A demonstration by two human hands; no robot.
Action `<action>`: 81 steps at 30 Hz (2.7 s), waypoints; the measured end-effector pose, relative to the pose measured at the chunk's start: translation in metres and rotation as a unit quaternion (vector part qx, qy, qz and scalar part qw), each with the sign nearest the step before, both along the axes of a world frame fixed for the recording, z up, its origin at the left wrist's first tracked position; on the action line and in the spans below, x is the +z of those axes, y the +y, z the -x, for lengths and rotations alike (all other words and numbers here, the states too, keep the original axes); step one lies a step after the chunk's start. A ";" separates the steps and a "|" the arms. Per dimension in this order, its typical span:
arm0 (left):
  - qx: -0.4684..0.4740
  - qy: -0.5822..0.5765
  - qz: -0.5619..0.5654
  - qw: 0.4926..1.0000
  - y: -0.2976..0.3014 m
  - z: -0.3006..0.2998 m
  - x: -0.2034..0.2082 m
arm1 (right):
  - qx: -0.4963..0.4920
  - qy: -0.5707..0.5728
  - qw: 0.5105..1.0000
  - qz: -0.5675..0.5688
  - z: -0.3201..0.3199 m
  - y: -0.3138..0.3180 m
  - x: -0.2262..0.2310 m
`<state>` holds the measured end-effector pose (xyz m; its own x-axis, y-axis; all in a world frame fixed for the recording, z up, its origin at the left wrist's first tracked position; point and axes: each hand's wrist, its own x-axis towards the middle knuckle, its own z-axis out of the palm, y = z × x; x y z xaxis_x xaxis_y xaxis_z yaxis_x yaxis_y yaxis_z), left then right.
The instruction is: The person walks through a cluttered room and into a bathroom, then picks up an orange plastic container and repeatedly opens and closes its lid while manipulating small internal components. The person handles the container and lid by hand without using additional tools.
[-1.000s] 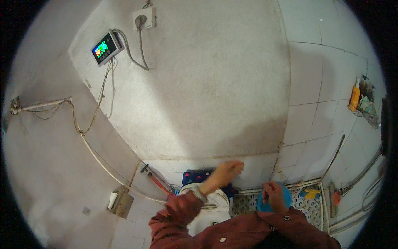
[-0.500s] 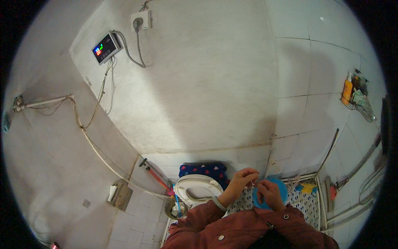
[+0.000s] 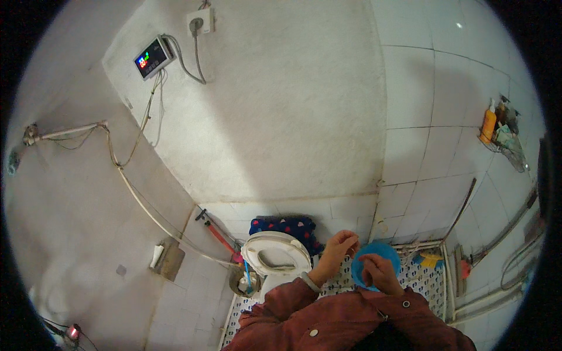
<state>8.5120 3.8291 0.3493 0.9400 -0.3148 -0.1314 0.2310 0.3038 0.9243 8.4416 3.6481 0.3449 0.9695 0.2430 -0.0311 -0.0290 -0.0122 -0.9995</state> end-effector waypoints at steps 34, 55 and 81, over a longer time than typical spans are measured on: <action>0.000 0.044 0.081 0.996 0.045 -0.025 -0.033 | -0.006 -0.115 0.980 0.162 -0.038 0.048 -0.026; 0.106 0.056 0.148 0.982 0.058 -0.052 -0.038 | -0.057 0.038 0.997 0.017 -0.065 0.064 -0.039; 0.072 0.080 0.092 0.990 0.053 -0.062 -0.061 | -0.083 -0.289 0.902 0.309 -0.085 0.064 -0.060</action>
